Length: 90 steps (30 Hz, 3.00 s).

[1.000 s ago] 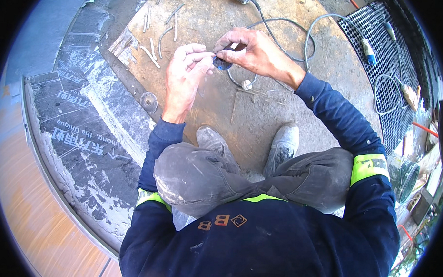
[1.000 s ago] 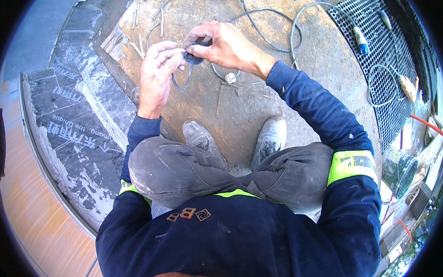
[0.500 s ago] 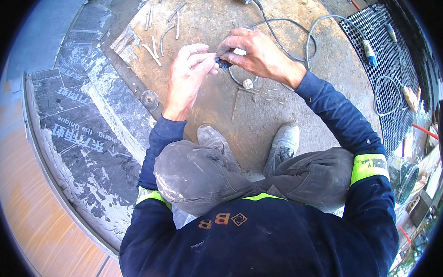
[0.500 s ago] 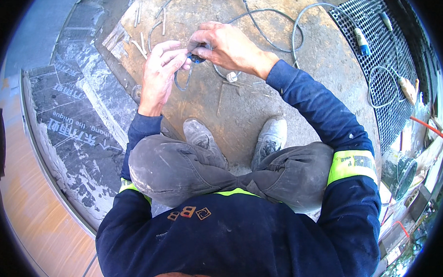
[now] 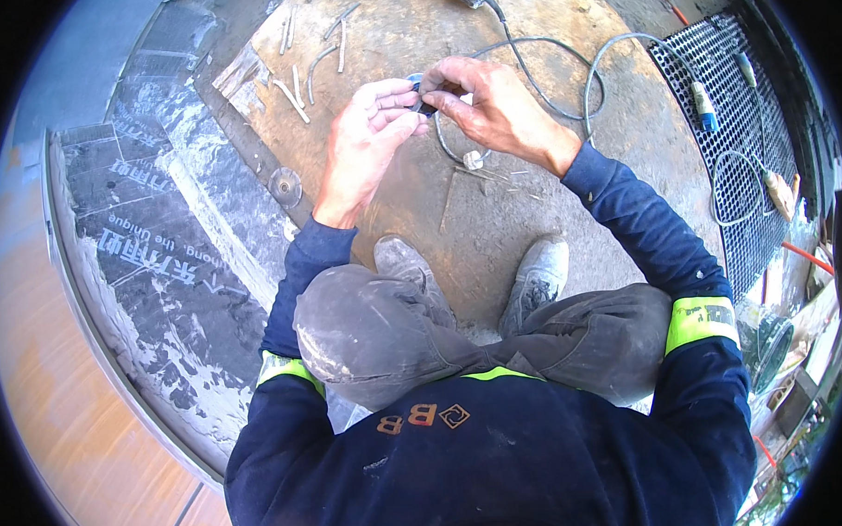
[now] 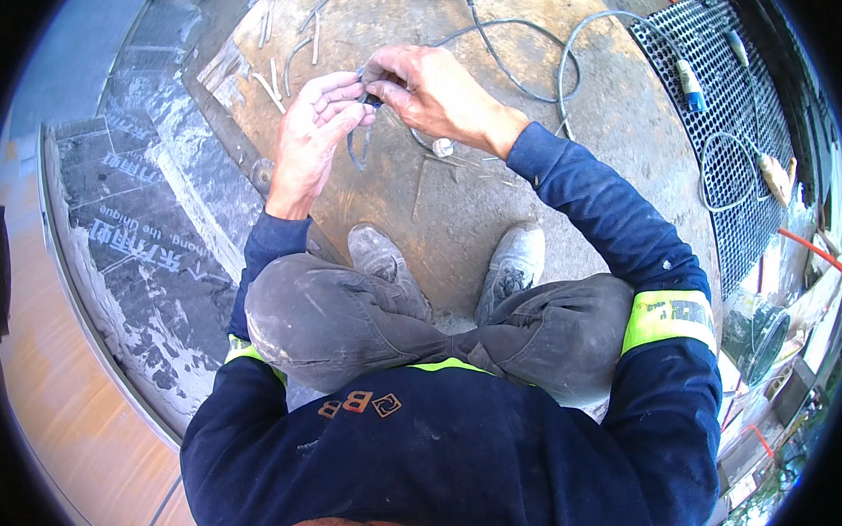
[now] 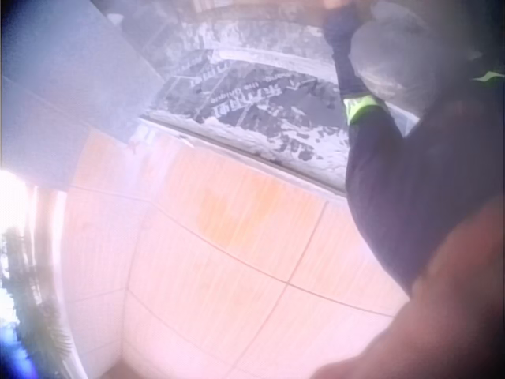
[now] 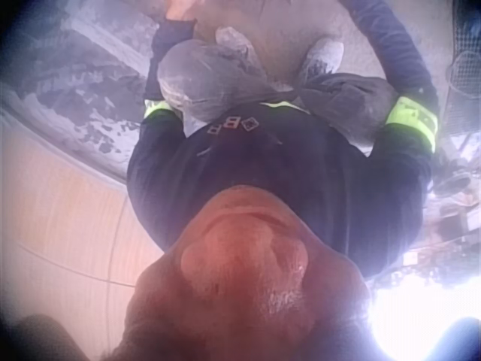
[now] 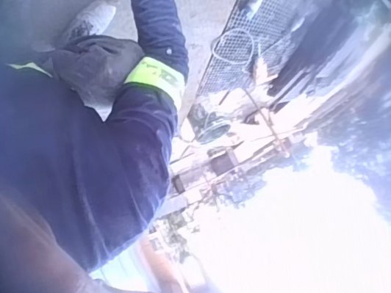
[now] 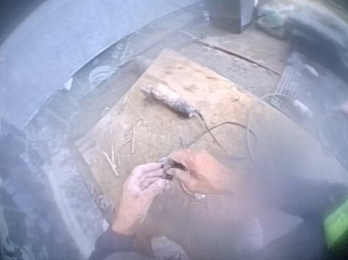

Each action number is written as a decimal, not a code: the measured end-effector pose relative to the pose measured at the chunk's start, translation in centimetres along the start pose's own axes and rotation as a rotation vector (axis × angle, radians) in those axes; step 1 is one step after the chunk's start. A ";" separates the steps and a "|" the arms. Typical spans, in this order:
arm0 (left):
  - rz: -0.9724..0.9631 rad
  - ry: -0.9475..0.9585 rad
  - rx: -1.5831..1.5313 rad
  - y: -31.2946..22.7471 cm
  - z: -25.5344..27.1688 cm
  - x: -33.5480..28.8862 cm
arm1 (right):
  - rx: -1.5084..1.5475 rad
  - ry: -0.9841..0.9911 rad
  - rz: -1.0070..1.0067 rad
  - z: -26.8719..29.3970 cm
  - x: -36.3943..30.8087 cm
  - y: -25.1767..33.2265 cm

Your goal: The person assembles a blue electrical connector by inserting wires into its terminals and securing them. They then attach a white plastic housing to the connector to complete the assembly.

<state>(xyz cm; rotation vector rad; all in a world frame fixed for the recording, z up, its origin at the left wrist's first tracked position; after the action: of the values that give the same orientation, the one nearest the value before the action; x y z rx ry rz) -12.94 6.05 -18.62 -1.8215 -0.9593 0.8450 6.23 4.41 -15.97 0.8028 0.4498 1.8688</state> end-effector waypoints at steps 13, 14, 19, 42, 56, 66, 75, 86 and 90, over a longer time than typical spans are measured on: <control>0.012 0.057 0.210 -0.9 0.5 0.5 | 0.100 0.060 -0.085 0.0 -0.2 0.1; 0.016 0.069 0.199 -1.0 0.5 0.5 | 0.080 0.053 -0.061 0.1 -0.2 0.4; 0.025 0.090 0.133 -1.2 0.1 0.7 | 0.189 0.019 -0.173 -0.6 -0.8 0.0; -0.025 -0.007 0.131 -0.7 0.6 0.9 | 0.430 -0.026 -0.391 -2.6 -1.2 -1.1; 0.091 -0.107 -0.039 1.5 1.5 0.6 | 0.370 -0.033 -0.373 -3.1 -1.6 -1.0; -0.034 -0.162 0.207 0.3 0.7 0.6 | 0.557 -0.078 -0.479 -4.7 -1.6 -2.0; -0.010 -0.133 0.017 -0.1 2.3 0.5 | 0.252 -0.067 -0.466 -1.4 -0.7 -5.9; 0.089 -0.042 -0.236 0.4 2.0 0.7 | 1.029 0.166 -0.507 -5.7 -2.2 -4.3; 0.035 -0.069 0.071 -1.0 1.2 0.6 | 0.977 0.245 -0.583 -5.5 -2.3 -4.4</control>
<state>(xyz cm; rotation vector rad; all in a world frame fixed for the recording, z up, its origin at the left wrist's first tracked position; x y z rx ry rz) -13.92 7.32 -18.26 -1.7632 -0.9311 0.9568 5.86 4.44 -23.35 0.9109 1.6316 1.1338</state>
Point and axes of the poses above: each hand's wrist, its own x-axis towards the middle knuckle, its own z-axis out of the back of the hand, y = z × x, the point moved 5 cm from there along x, towards the middle knuckle, and after that the axes turned 13 degrees about -x, right-handed, at the moved point
